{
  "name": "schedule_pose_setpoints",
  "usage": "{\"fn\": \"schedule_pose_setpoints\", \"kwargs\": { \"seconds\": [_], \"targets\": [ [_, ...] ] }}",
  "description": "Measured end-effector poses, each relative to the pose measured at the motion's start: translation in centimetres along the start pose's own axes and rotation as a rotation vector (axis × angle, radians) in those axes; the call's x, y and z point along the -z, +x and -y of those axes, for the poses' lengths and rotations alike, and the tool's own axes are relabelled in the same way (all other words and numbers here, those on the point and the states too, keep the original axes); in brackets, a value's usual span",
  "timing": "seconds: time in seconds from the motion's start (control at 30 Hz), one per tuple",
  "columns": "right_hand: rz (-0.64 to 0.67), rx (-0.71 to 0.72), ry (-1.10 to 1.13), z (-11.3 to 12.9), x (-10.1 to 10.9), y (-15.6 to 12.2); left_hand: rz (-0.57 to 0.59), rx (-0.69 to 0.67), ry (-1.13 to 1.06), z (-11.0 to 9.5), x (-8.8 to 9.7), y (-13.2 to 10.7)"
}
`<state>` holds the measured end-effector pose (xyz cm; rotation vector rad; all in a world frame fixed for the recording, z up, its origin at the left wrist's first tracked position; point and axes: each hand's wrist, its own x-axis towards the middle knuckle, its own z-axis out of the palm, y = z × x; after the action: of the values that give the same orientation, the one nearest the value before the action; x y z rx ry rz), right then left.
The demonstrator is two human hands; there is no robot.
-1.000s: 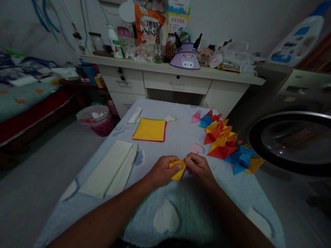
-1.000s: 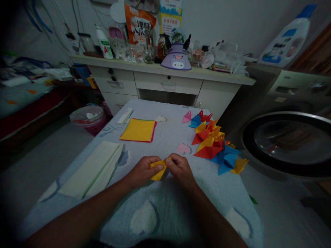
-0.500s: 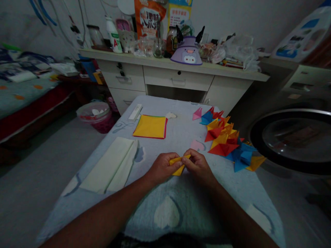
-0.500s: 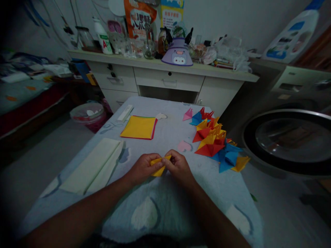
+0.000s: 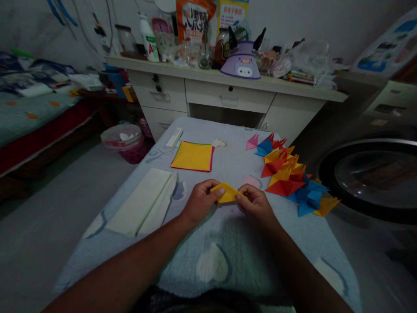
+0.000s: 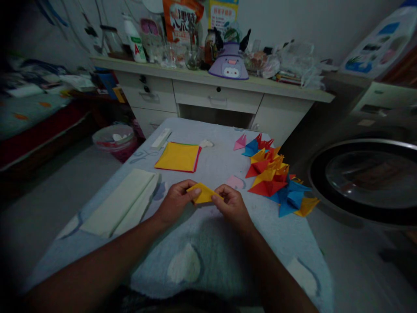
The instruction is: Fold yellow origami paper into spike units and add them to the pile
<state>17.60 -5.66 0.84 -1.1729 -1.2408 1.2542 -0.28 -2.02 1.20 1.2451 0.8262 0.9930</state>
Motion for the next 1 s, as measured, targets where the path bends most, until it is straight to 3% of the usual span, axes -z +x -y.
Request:
{"fn": "schedule_pose_setpoints", "kwargs": {
  "seconds": [0.1,0.23,0.37,0.63,0.87,1.0],
  "targets": [
    [0.147,-0.049,-0.065,0.4,-0.5,-0.2,-0.05,-0.001,-0.032,-0.1,0.1,0.0],
    [0.236,-0.086,-0.065,0.7,-1.1,-0.5,0.002,-0.003,0.0,0.0,0.1,0.1],
    [0.165,-0.073,-0.009,0.8,-1.2,-0.4,0.1,0.027,0.068,0.4,-0.1,0.1],
    [0.012,-0.024,0.08,0.3,-1.0,-0.1,0.159,0.081,0.078,0.7,-0.1,0.1],
    [0.027,-0.022,0.143,0.4,-1.0,0.0,0.168,0.045,0.222,1.0,0.1,0.1],
    [-0.002,0.002,0.124,0.2,-0.9,0.0,0.159,0.038,0.169,1.0,-0.1,0.0]
  ]
}}
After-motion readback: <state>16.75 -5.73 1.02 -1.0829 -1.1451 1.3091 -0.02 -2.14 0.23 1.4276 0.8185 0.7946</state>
